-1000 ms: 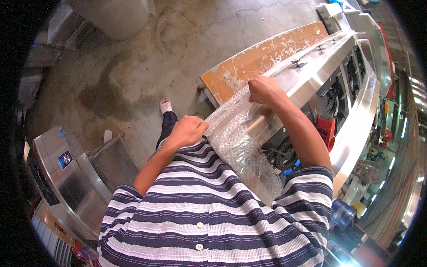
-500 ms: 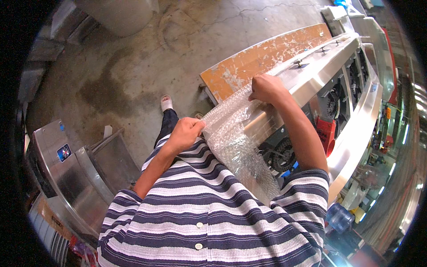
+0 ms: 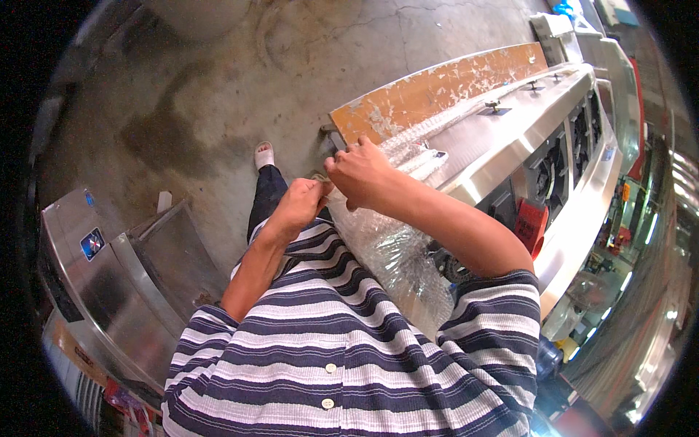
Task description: The person wraps a stainless steel commercial cooking appliance with bubble wrap and secures it with packing tape. They smooth the wrap, cut it with a tape dispenser, and apply tape to hold the layers in place.
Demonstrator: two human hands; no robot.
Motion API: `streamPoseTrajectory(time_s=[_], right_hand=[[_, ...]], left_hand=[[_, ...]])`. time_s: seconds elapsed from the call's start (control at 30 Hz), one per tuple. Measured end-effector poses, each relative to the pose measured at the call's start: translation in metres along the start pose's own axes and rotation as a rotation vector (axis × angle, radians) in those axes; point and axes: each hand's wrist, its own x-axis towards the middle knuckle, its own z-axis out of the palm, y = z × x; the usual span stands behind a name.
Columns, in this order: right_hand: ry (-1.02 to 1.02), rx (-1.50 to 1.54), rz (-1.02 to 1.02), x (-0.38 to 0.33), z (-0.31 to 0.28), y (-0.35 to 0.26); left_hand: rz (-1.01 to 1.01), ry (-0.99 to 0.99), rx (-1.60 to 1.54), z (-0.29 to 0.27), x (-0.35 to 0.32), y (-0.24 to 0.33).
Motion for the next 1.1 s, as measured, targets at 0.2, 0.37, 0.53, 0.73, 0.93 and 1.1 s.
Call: streamPoseTrajectory(time_s=[0.2,0.37,0.53,0.73,0.93,1.1], right_hand=[[-0.017,0.035,-0.03,0.008,0.014,0.008],[0.029,0.087,-0.103,-0.003,0.024,0.011],[-0.049,0.154,-0.145,-0.012,0.018,0.013],[-0.043,0.153,-0.127,-0.021,0.024,0.018],[0.001,0.174,-0.195,-0.029,0.017,0.017],[-0.086,0.13,-0.208,-0.031,0.007,0.011]], left_hand=[[0.134,0.038,0.246,0.008,-0.011,0.0],[0.412,0.101,0.355,0.025,-0.068,0.016],[0.696,-0.108,0.453,0.044,-0.08,-0.003],[0.739,-0.046,0.462,0.051,-0.077,-0.014],[0.788,0.26,0.463,0.035,-0.072,-0.015],[0.565,-0.145,0.192,0.018,-0.018,-0.029]])
